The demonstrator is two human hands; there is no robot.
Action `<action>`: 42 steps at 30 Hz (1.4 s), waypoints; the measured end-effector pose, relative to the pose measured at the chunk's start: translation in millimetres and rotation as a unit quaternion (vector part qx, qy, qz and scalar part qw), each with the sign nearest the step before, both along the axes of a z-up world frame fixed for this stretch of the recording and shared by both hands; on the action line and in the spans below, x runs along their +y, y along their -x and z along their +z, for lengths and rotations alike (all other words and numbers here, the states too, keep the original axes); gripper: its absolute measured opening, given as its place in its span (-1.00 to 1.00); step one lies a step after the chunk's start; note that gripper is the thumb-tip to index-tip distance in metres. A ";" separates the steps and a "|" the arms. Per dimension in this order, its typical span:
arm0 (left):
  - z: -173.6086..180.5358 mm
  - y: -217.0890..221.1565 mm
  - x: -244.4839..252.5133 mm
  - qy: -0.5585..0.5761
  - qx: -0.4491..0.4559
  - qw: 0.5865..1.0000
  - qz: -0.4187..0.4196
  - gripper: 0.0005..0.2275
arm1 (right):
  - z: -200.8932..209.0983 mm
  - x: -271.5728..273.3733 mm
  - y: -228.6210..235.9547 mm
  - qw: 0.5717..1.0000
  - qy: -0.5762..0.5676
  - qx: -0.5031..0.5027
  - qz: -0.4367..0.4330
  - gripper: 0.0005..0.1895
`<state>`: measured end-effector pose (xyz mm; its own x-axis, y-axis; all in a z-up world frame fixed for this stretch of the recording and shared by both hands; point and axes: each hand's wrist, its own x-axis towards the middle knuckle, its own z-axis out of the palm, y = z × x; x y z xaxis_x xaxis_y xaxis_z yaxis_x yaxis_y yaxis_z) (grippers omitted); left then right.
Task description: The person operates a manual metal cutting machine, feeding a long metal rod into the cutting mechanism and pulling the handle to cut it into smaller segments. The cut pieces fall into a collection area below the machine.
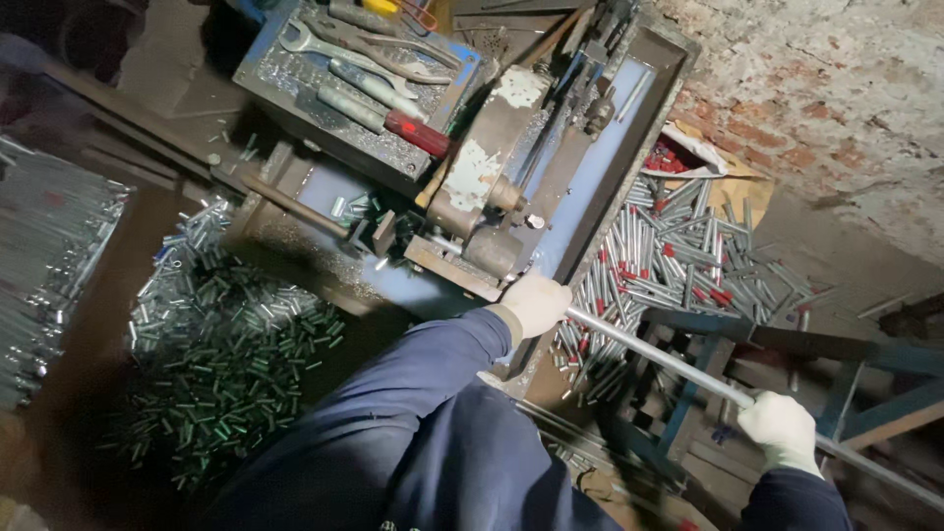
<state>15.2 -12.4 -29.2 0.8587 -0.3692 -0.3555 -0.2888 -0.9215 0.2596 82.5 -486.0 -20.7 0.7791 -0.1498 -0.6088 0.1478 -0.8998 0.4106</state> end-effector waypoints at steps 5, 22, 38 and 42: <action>3.5 -1.5 1.1 -0.001 -0.002 1.000 0.007 -0.82 | -2.0 -2.3 -5.5 1.000 0.001 0.014 -0.011 -0.53; -0.7 -10.6 12.6 0.053 -0.039 0.997 0.029 -0.78 | -1.8 11.7 9.9 0.987 -0.124 -0.103 -0.027 -0.28; -18.7 24.8 24.9 0.096 -0.162 0.981 0.057 -0.71 | -5.1 67.0 21.3 0.984 -0.128 -0.091 0.086 -0.59; -24.4 27.0 18.0 0.094 -0.145 0.983 0.058 -0.72 | -23.3 52.1 -17.6 0.979 -0.155 0.128 0.029 -0.39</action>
<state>-11.8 5.5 -53.6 0.9543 -0.2980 -0.0240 -0.2711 -0.8964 0.3506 100.2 -433.8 -43.9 0.5968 0.1132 -0.7943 0.2642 -0.9625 0.0613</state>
